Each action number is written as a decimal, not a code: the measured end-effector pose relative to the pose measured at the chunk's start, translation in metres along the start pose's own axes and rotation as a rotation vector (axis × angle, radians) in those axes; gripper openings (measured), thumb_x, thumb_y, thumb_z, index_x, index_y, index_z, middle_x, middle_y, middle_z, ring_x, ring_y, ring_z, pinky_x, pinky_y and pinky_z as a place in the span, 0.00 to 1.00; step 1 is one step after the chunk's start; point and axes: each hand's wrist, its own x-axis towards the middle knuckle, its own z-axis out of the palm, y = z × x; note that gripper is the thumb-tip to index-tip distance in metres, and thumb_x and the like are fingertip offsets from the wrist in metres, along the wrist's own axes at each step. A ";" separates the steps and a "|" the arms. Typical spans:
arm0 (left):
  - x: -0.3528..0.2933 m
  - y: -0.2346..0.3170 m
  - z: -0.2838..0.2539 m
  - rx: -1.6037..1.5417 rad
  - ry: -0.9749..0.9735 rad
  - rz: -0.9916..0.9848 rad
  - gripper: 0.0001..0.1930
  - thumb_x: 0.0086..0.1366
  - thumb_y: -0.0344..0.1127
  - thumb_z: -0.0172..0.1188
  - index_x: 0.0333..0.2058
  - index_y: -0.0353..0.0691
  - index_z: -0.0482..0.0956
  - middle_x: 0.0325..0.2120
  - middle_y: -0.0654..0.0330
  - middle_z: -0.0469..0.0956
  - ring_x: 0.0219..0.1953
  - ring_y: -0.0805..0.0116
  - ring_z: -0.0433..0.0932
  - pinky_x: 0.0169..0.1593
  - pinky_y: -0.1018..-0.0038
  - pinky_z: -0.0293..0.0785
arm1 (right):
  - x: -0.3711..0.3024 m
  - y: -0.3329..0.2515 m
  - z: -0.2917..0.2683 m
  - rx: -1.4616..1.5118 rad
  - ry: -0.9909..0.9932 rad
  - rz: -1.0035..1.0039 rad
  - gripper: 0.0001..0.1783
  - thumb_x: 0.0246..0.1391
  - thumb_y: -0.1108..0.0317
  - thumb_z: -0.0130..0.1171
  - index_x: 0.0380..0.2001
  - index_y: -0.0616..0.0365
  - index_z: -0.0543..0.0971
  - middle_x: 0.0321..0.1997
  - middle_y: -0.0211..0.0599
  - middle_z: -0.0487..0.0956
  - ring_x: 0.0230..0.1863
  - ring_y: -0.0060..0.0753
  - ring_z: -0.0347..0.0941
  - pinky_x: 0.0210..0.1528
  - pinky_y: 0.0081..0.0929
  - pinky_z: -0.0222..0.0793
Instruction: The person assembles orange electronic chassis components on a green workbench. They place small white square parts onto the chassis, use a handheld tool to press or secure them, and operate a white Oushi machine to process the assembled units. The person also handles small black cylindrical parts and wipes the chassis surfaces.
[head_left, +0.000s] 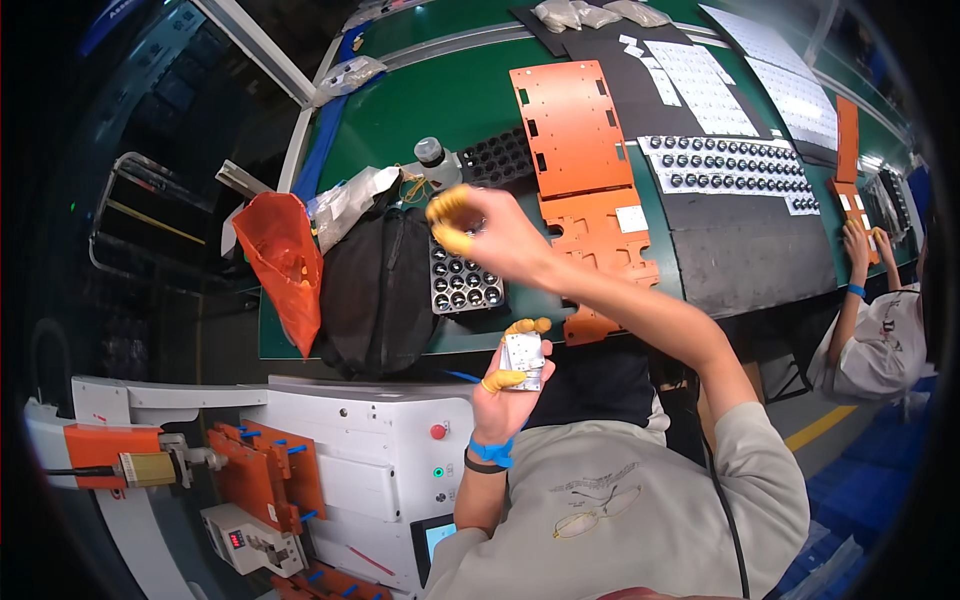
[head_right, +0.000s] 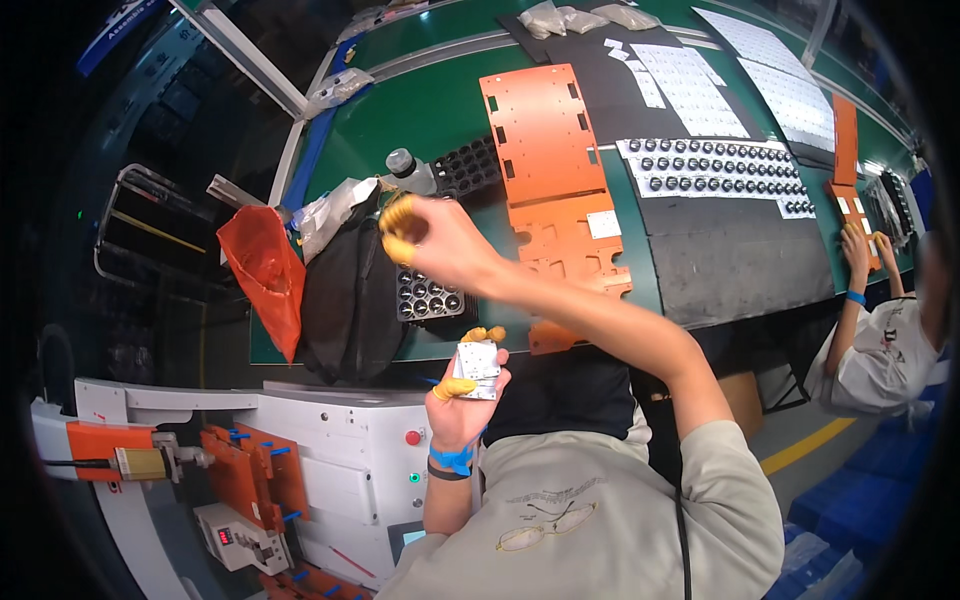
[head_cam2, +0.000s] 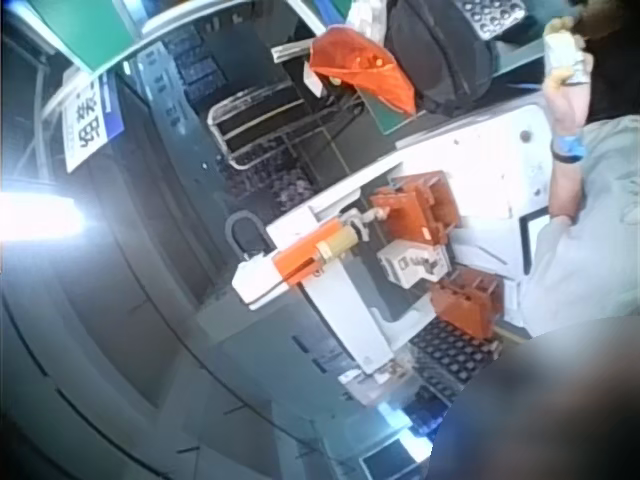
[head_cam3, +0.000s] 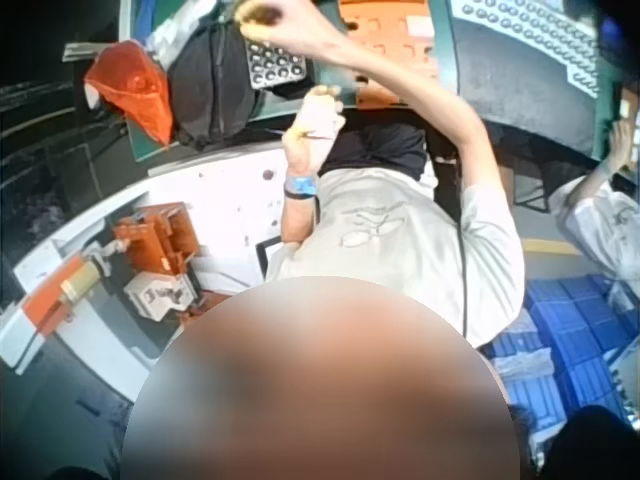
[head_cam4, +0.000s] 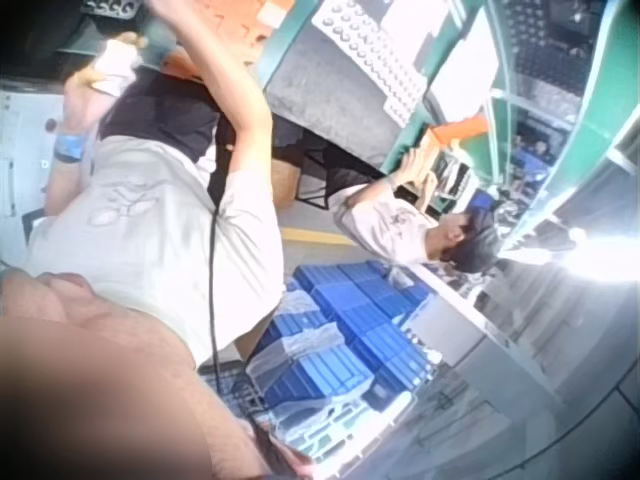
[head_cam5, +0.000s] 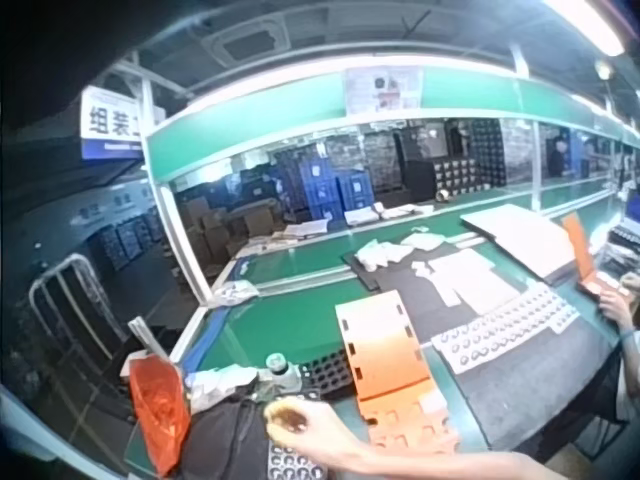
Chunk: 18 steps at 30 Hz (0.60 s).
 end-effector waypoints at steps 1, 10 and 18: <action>0.000 -0.001 0.002 0.027 0.022 0.037 0.30 0.56 0.27 0.54 0.60 0.33 0.65 0.53 0.51 0.70 0.51 0.55 0.69 0.44 0.68 0.67 | -0.020 -0.008 -0.005 0.037 -0.045 -0.029 0.15 0.50 0.68 0.66 0.40 0.63 0.80 0.31 0.34 0.80 0.33 0.21 0.74 0.41 0.24 0.72; 0.012 -0.018 0.013 0.325 0.041 0.099 0.26 0.68 0.45 0.56 0.59 0.36 0.65 0.45 0.58 0.75 0.41 0.67 0.74 0.39 0.73 0.69 | -0.121 -0.015 -0.053 0.363 -0.150 0.169 0.13 0.51 0.74 0.65 0.42 0.60 0.78 0.42 0.31 0.77 0.44 0.23 0.71 0.50 0.25 0.69; 0.006 -0.033 0.019 0.585 0.161 0.216 0.33 0.64 0.47 0.65 0.59 0.31 0.66 0.43 0.61 0.76 0.42 0.76 0.75 0.45 0.80 0.71 | -0.148 -0.014 -0.071 -0.053 -0.091 -0.069 0.14 0.44 0.75 0.66 0.39 0.59 0.81 0.39 0.33 0.75 0.45 0.34 0.70 0.51 0.32 0.66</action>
